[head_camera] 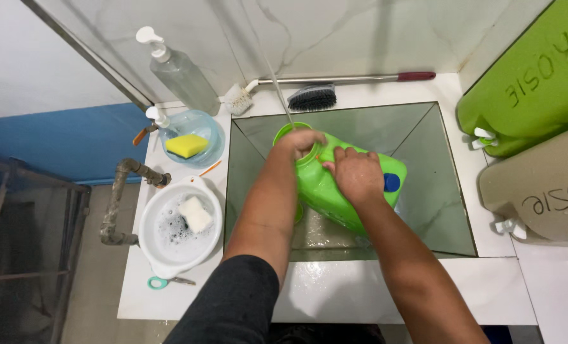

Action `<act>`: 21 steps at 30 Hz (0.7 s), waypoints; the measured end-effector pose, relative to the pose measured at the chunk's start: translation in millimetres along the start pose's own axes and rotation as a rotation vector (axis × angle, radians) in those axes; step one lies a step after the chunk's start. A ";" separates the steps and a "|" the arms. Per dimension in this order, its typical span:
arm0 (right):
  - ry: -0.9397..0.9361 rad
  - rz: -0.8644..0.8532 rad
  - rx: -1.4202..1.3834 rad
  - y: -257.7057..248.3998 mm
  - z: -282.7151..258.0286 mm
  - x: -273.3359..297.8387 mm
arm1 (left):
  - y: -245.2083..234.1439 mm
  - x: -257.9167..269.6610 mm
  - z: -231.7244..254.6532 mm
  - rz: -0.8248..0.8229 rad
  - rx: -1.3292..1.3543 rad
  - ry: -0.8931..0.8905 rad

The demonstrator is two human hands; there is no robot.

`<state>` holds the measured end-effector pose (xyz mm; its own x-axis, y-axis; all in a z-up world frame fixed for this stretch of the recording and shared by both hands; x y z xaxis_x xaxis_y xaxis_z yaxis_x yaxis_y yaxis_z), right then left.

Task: The person cleans a large green plastic container by rinsing it under running water, scrubbing the exterior with a brush, and rinsing again. The person also uses scissors to cut a label off a small green lid and rinses the lid.

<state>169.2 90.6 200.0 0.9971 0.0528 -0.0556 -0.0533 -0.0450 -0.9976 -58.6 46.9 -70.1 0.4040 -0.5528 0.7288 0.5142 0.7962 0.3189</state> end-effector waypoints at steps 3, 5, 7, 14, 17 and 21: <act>-0.006 -0.034 0.007 2.9 2.7 -2.9 | -6.0 -3.5 4.1 0.144 -0.113 0.080; -0.001 0.017 0.017 0.1 0.3 -2.6 | -5.1 -0.7 6.4 0.148 -0.134 0.076; 0.010 0.005 0.013 1.5 -1.7 -2.3 | 9.7 10.6 4.9 -0.101 0.145 -0.056; 0.275 -0.182 -0.264 1.1 37.4 18.7 | 117.4 178.6 15.4 0.465 -1.659 0.567; 0.394 -0.132 -0.338 -14.7 60.9 50.3 | 139.3 250.6 6.6 0.714 -1.697 1.107; 0.523 0.040 -0.548 -37.8 72.3 112.3 | 72.0 168.2 25.7 0.224 -0.646 0.749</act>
<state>279.1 170.4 228.4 0.8984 -0.4332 0.0721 -0.1911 -0.5334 -0.8240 27.0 17.5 91.0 0.7975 -0.5960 0.0934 0.5897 0.7374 -0.3293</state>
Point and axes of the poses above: each hand's wrist, its own x-axis away from the middle knuckle, its own y-axis out of the palm, z = x × y, the point moved 9 cm from there along -x, towards the middle knuckle, and after that the axes turned 13 degrees about -y, right-handed, at the moved point
